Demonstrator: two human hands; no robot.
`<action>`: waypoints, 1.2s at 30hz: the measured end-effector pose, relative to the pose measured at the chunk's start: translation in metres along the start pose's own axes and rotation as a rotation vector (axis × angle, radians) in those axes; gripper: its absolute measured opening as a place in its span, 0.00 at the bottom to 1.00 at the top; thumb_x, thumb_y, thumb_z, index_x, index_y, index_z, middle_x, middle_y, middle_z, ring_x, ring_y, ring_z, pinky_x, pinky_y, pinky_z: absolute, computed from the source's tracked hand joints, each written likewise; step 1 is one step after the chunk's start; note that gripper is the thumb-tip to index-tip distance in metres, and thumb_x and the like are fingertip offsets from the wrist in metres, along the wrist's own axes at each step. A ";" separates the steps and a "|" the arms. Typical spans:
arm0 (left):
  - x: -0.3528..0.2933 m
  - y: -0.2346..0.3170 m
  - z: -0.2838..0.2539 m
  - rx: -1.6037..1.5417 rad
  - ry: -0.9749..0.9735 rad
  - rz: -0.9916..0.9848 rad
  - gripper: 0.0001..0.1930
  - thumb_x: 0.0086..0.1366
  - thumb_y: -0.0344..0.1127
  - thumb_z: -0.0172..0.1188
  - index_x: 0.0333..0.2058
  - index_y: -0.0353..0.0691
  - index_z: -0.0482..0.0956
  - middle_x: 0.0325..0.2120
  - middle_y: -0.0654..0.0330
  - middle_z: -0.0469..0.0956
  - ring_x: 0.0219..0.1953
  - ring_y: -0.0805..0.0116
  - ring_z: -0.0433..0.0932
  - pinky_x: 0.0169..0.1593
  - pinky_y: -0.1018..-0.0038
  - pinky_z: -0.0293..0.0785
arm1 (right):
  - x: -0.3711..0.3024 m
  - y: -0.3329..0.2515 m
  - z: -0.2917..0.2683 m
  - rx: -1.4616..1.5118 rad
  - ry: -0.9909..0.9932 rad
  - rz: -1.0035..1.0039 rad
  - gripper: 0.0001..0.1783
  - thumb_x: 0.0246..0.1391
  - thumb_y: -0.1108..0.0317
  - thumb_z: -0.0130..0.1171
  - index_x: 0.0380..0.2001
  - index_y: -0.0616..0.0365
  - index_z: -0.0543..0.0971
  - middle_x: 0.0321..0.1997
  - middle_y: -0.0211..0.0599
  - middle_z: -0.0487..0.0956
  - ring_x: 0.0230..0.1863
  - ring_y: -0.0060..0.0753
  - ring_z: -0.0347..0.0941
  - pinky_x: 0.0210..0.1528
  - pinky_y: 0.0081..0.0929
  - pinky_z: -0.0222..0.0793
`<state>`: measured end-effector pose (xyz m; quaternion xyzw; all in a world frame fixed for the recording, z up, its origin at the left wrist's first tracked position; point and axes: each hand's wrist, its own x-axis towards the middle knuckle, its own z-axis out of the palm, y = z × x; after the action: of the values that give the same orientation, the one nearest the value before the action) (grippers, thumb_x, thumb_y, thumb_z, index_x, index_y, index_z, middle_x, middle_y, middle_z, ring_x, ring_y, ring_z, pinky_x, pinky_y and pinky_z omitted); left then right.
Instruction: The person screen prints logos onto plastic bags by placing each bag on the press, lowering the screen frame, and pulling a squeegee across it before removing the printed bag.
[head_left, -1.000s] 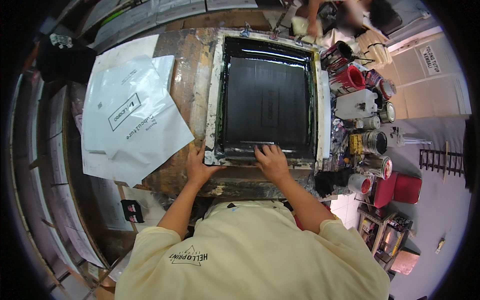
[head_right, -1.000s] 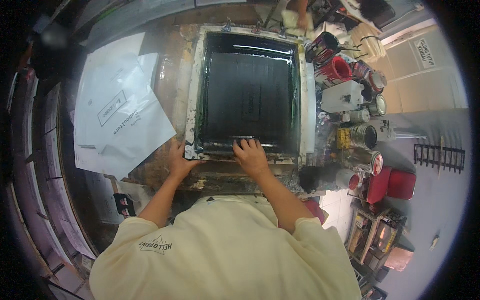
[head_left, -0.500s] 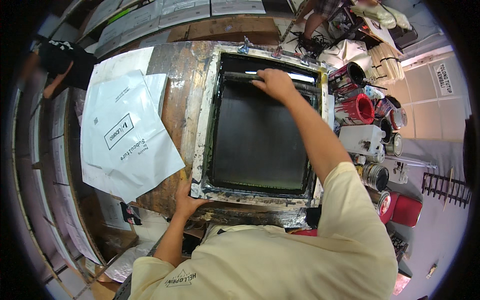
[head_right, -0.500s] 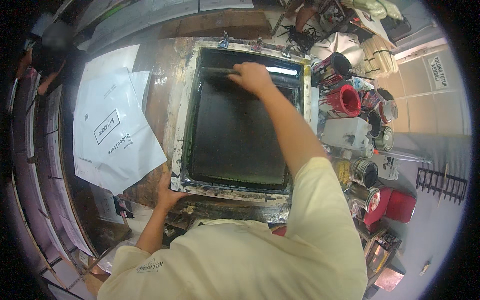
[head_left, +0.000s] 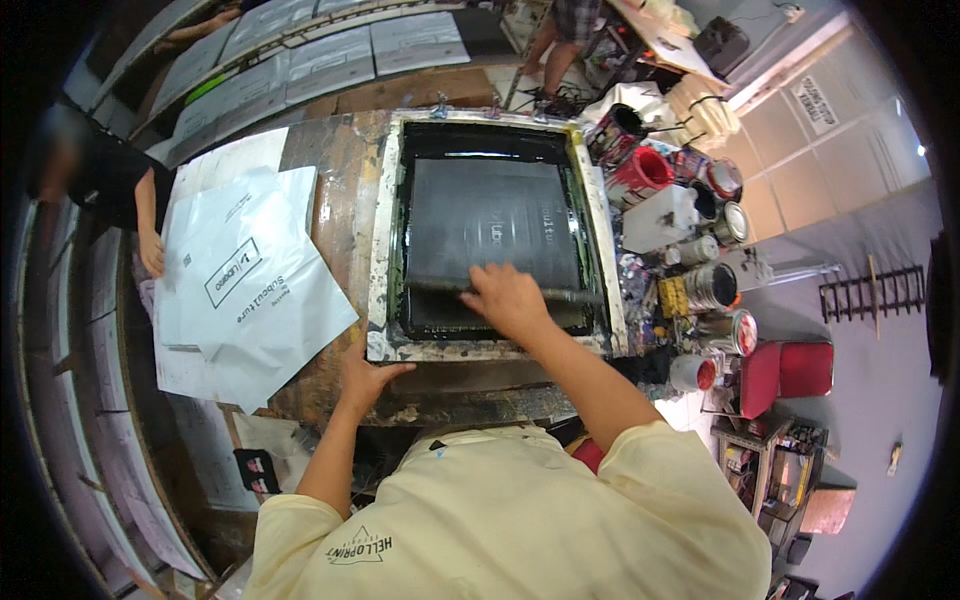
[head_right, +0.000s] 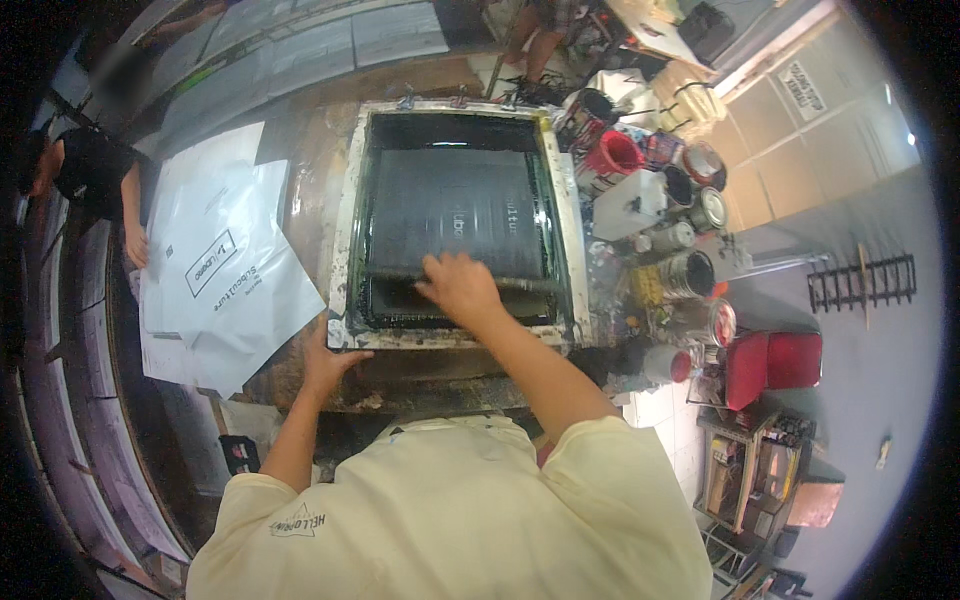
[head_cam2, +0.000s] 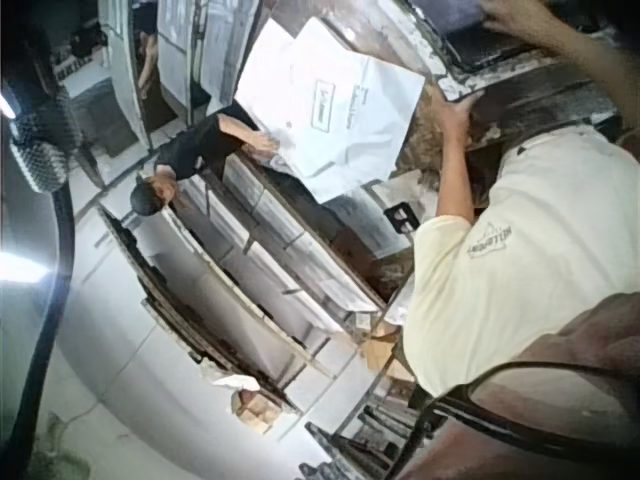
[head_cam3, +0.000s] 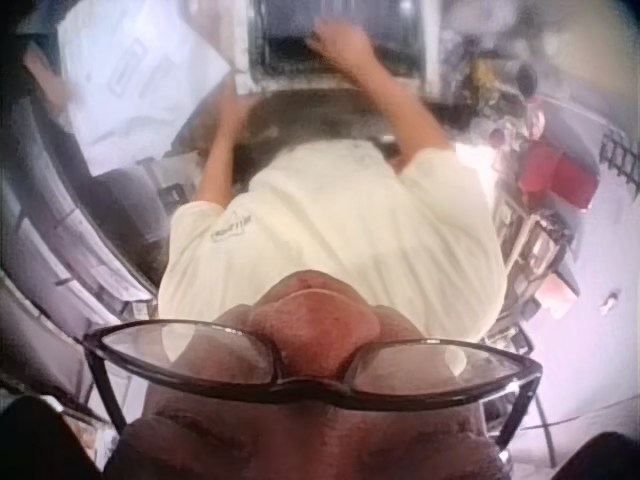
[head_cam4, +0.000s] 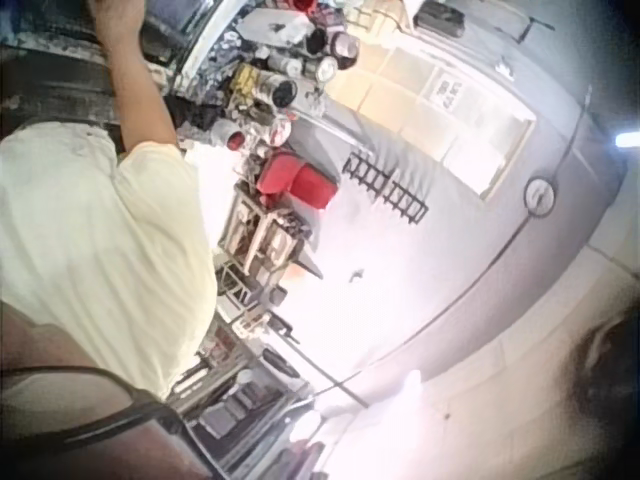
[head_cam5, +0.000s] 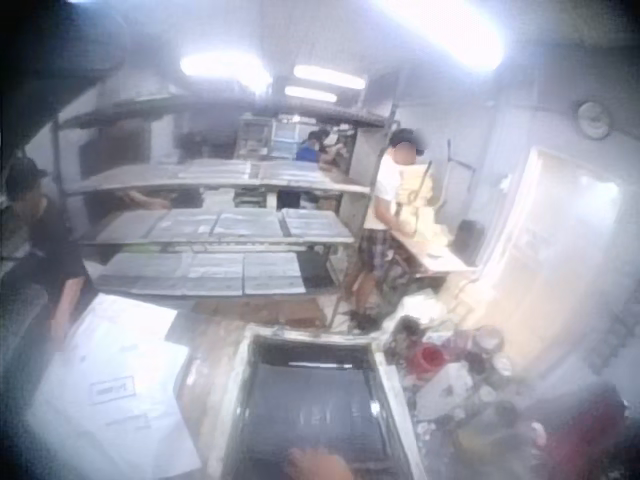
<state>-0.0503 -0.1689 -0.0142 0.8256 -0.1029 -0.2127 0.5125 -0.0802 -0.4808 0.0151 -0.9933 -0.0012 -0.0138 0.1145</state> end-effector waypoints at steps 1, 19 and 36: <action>0.000 0.002 -0.001 -0.075 0.029 0.049 0.49 0.46 0.33 0.86 0.67 0.29 0.72 0.47 0.54 0.87 0.50 0.67 0.84 0.55 0.68 0.79 | -0.016 -0.017 -0.020 0.004 -0.030 0.009 0.24 0.59 0.45 0.67 0.41 0.55 0.76 0.40 0.42 0.80 0.43 0.50 0.82 0.36 0.45 0.80; -0.022 -0.042 0.087 0.920 0.028 0.296 0.62 0.64 0.85 0.44 0.77 0.34 0.52 0.80 0.38 0.40 0.82 0.38 0.34 0.73 0.28 0.16 | 0.073 -0.037 -0.242 -0.206 0.666 -0.088 0.19 0.56 0.51 0.63 0.35 0.57 0.83 0.30 0.40 0.81 0.36 0.47 0.78 0.46 0.47 0.61; 0.039 0.063 0.020 0.054 0.599 0.314 0.14 0.68 0.22 0.62 0.51 0.33 0.86 0.38 0.56 0.87 0.34 0.71 0.83 0.33 0.75 0.78 | 0.117 -0.027 -0.281 -0.123 0.621 -0.085 0.19 0.57 0.52 0.61 0.32 0.61 0.81 0.27 0.45 0.78 0.34 0.53 0.75 0.43 0.46 0.62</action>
<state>-0.0218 -0.2286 0.0246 0.8386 -0.0793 0.1238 0.5246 0.0290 -0.5183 0.2981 -0.9457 -0.0070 -0.3213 0.0486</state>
